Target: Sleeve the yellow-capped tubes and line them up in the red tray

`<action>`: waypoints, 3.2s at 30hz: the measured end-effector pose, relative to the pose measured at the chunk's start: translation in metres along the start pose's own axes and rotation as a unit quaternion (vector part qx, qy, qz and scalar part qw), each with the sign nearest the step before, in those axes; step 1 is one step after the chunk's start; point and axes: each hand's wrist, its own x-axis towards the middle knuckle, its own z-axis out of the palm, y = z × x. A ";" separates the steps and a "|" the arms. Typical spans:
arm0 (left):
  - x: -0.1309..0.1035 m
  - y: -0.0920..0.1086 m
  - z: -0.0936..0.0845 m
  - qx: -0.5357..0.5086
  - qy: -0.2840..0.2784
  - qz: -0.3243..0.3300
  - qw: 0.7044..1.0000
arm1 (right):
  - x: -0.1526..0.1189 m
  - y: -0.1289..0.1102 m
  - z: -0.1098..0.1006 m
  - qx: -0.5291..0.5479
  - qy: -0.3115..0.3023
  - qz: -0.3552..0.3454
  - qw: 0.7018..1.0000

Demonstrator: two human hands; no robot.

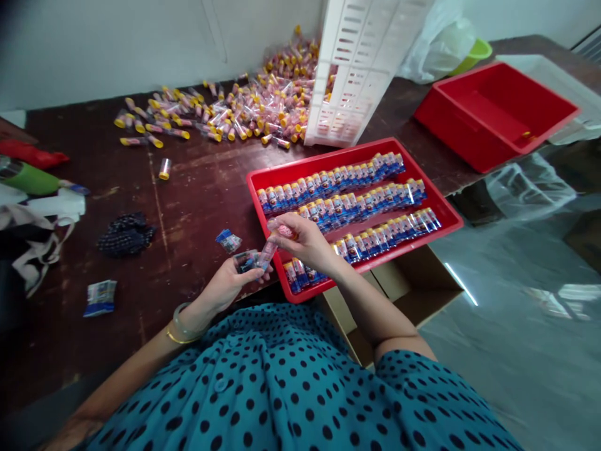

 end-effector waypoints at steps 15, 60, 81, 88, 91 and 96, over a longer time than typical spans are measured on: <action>0.009 0.000 0.033 -0.040 -0.070 -0.048 0.996 | -0.044 0.015 -0.005 0.113 0.093 0.102 0.984; 0.023 -0.003 0.051 -0.048 -0.069 -0.095 0.992 | -0.076 0.042 -0.174 -0.201 0.035 0.201 0.958; 0.023 0.000 0.057 -0.079 -0.017 -0.016 0.997 | -0.061 0.012 -0.067 -0.100 0.111 0.039 0.988; 0.020 0.001 0.057 -0.102 0.085 0.050 0.990 | -0.044 0.006 -0.020 -0.137 0.003 -0.042 0.990; 0.020 0.004 0.052 -0.079 0.062 0.053 0.994 | -0.042 0.006 -0.016 -0.150 0.000 -0.048 0.988; 0.020 0.007 0.039 -0.004 -0.017 -0.016 1.000 | -0.040 0.002 -0.024 -0.156 -0.030 -0.040 0.986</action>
